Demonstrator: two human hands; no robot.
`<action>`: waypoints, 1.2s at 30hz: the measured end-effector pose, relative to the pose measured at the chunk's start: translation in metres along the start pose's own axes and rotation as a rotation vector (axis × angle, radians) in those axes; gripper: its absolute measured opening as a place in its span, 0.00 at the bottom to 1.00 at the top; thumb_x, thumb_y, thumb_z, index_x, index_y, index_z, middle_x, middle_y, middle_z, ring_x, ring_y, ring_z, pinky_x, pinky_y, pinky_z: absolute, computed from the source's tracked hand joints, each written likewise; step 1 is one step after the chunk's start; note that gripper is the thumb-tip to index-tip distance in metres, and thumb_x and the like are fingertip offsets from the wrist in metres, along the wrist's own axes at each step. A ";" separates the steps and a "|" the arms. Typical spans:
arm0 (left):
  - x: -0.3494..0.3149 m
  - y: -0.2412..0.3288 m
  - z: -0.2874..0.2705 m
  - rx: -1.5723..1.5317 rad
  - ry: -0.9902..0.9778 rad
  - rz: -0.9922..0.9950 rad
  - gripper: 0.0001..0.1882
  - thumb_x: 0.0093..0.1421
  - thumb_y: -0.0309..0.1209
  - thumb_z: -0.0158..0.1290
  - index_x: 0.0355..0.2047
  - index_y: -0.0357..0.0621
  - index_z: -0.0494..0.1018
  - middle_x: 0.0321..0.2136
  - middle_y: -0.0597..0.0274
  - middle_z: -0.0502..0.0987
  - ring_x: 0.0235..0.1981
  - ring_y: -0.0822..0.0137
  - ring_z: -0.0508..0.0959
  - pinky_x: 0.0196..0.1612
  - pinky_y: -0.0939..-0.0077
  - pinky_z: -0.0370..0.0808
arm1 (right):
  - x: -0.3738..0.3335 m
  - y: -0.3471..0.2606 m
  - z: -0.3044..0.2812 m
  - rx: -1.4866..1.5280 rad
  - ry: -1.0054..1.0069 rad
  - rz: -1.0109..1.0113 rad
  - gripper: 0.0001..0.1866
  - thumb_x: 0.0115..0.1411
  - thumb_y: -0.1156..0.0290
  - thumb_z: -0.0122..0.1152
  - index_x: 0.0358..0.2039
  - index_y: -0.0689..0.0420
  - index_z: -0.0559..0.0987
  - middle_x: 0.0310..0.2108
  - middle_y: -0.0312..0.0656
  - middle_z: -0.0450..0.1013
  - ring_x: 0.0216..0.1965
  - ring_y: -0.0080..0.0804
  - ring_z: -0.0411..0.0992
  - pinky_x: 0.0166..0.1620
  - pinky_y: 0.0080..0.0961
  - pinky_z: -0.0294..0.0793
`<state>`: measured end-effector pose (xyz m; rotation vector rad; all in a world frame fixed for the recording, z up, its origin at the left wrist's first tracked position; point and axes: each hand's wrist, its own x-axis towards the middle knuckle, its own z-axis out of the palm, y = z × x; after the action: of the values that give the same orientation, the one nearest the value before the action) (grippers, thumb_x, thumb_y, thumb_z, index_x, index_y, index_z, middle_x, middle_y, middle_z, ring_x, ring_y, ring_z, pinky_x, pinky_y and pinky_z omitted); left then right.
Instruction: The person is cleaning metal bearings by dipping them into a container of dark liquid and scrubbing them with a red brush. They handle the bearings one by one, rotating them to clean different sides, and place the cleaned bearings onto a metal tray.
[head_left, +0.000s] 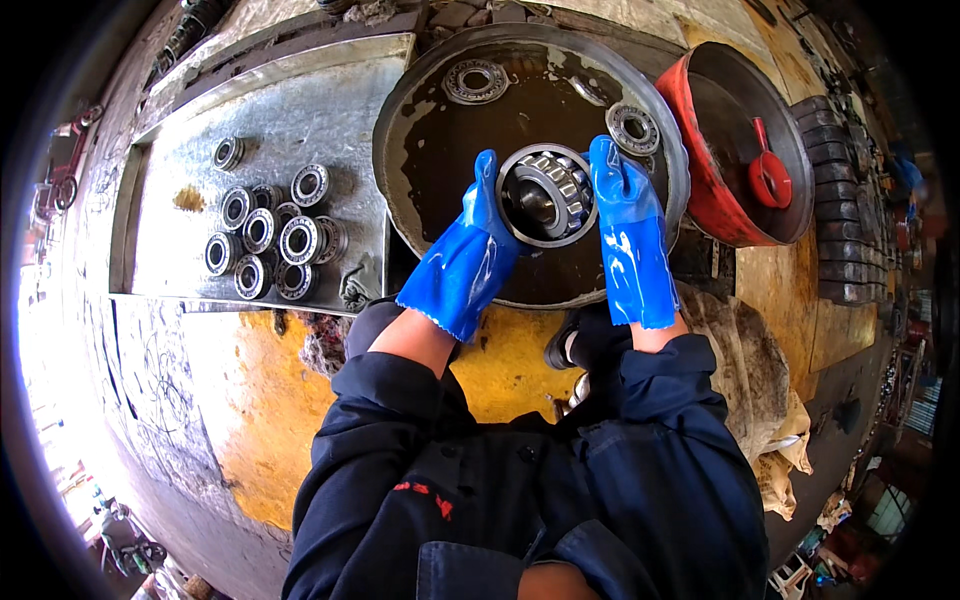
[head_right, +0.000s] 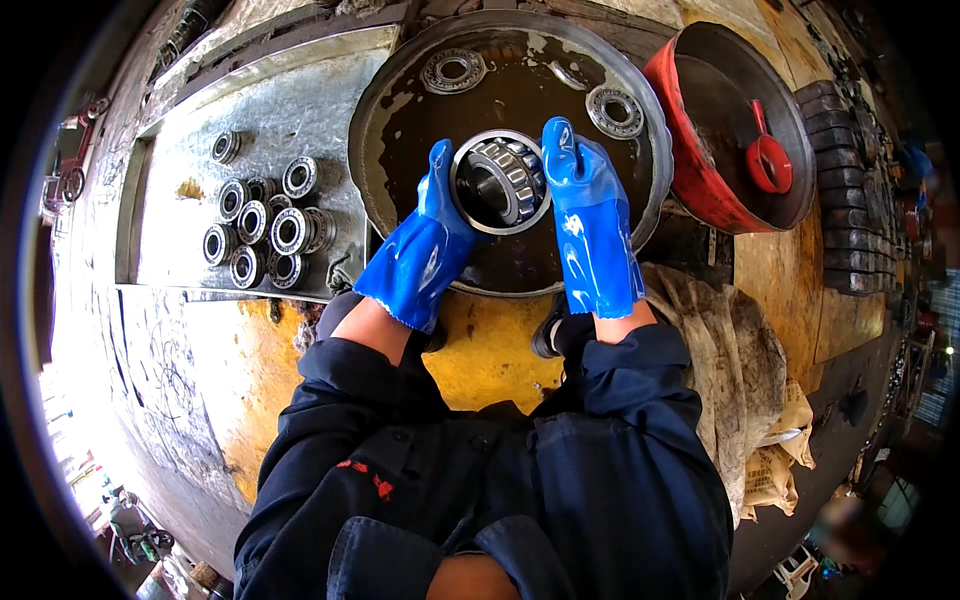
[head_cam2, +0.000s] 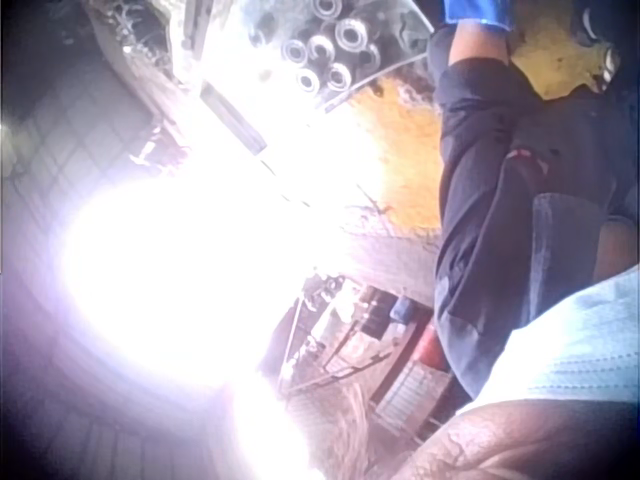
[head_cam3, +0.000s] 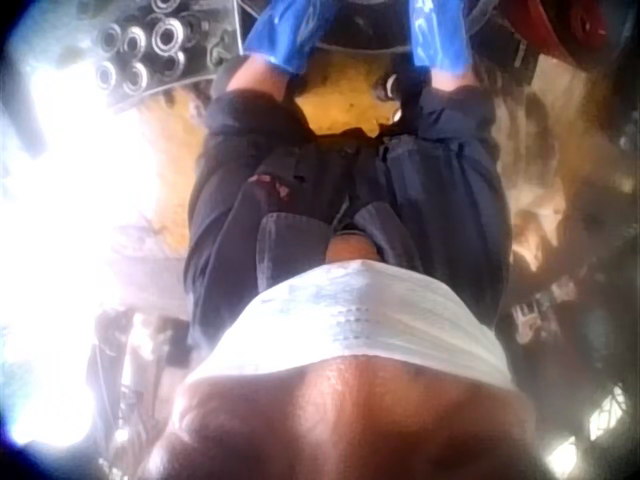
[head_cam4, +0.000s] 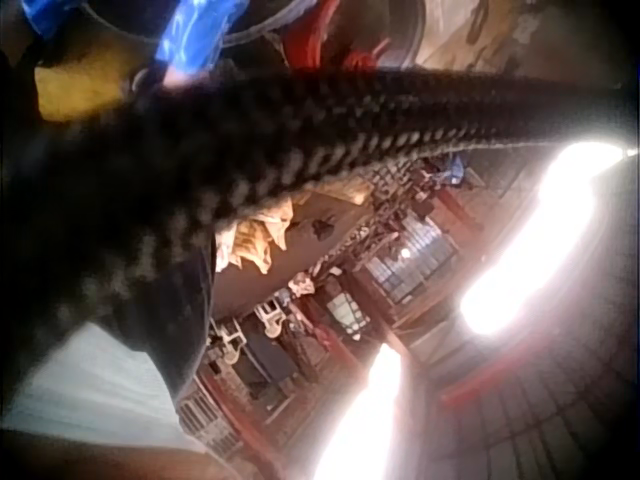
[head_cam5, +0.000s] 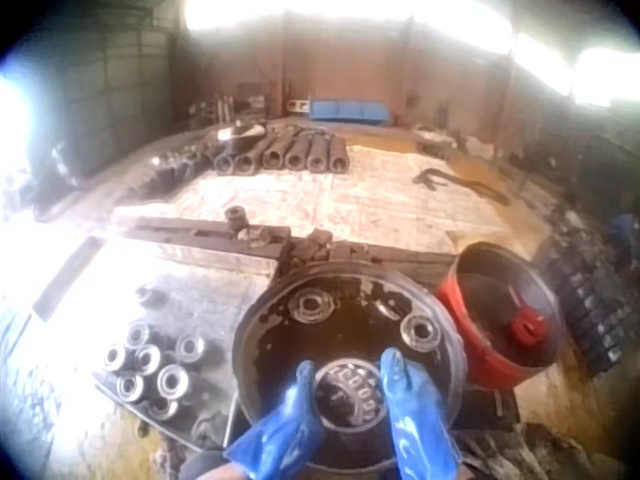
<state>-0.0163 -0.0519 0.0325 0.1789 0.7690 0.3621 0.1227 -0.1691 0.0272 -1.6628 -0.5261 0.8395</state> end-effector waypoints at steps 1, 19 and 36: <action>-0.004 0.002 0.003 -0.001 0.025 -0.005 0.37 0.72 0.60 0.35 0.61 0.40 0.70 0.57 0.48 0.75 0.55 0.48 0.77 0.61 0.44 0.72 | 0.000 -0.001 0.000 0.005 -0.003 -0.003 0.31 0.62 0.45 0.65 0.46 0.66 0.80 0.36 0.46 0.80 0.38 0.31 0.78 0.44 0.29 0.78; -0.015 0.006 -0.018 0.656 0.101 0.459 0.30 0.69 0.54 0.47 0.56 0.41 0.75 0.52 0.52 0.79 0.53 0.59 0.78 0.62 0.62 0.70 | 0.018 0.002 0.015 -0.342 -0.133 -0.279 0.32 0.61 0.46 0.67 0.47 0.66 0.80 0.38 0.46 0.80 0.39 0.32 0.78 0.46 0.31 0.78; -0.027 0.012 -0.010 0.708 -0.320 0.401 0.22 0.68 0.32 0.54 0.59 0.34 0.70 0.52 0.49 0.78 0.54 0.61 0.78 0.61 0.70 0.72 | 0.013 -0.013 0.009 -0.173 -0.233 -0.112 0.21 0.60 0.60 0.66 0.47 0.62 0.81 0.37 0.43 0.79 0.39 0.28 0.77 0.46 0.27 0.76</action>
<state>-0.0442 -0.0510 0.0460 1.0431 0.5127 0.4132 0.1259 -0.1504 0.0359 -1.6832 -0.8660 0.9318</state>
